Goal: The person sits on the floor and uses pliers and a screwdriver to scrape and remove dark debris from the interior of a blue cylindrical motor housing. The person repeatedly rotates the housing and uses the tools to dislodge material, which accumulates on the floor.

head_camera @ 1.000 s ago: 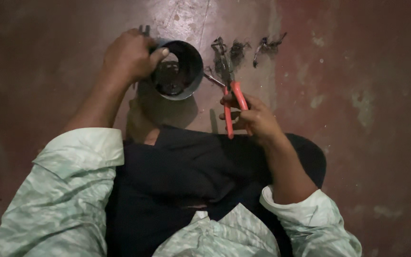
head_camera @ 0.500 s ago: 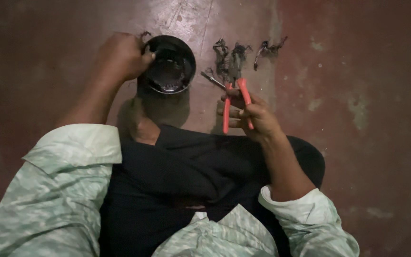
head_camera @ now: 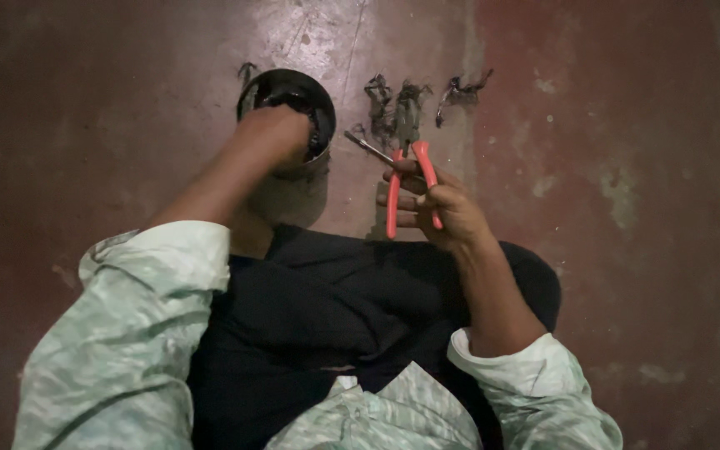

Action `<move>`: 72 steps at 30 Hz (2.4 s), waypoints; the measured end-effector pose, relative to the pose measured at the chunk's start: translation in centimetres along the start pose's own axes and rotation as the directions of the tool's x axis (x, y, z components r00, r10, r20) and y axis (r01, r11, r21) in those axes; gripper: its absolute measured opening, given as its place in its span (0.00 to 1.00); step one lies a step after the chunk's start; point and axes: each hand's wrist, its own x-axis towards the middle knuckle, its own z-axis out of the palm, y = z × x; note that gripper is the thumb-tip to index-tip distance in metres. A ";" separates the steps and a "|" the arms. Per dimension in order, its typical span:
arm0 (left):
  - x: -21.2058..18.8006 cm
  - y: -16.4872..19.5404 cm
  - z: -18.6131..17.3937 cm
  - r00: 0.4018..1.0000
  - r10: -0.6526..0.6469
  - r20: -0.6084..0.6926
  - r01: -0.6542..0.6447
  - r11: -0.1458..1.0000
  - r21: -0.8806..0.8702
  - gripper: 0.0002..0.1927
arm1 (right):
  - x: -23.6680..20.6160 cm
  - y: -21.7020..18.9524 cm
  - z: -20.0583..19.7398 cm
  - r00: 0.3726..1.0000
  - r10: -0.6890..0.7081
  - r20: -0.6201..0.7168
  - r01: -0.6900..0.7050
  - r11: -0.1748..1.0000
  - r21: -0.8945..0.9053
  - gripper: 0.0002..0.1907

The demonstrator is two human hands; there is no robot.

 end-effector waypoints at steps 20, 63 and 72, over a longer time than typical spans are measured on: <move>3.2 -1.6 3.7 0.989 0.114 -0.090 -0.094 0.975 0.202 0.13 | -0.2 -0.4 1.0 0.998 0.045 -0.050 -0.048 0.997 -0.061 0.41; 4.9 -8.1 1.6 0.892 -0.405 -0.200 0.232 0.791 -0.566 0.29 | 0.5 -0.3 -0.2 0.993 0.030 0.112 -0.034 0.999 0.032 0.40; 1.2 -0.4 1.9 0.877 -0.309 -0.367 0.088 0.856 -0.509 0.44 | -0.3 -0.6 -0.1 0.990 -0.036 0.135 0.028 0.998 0.060 0.42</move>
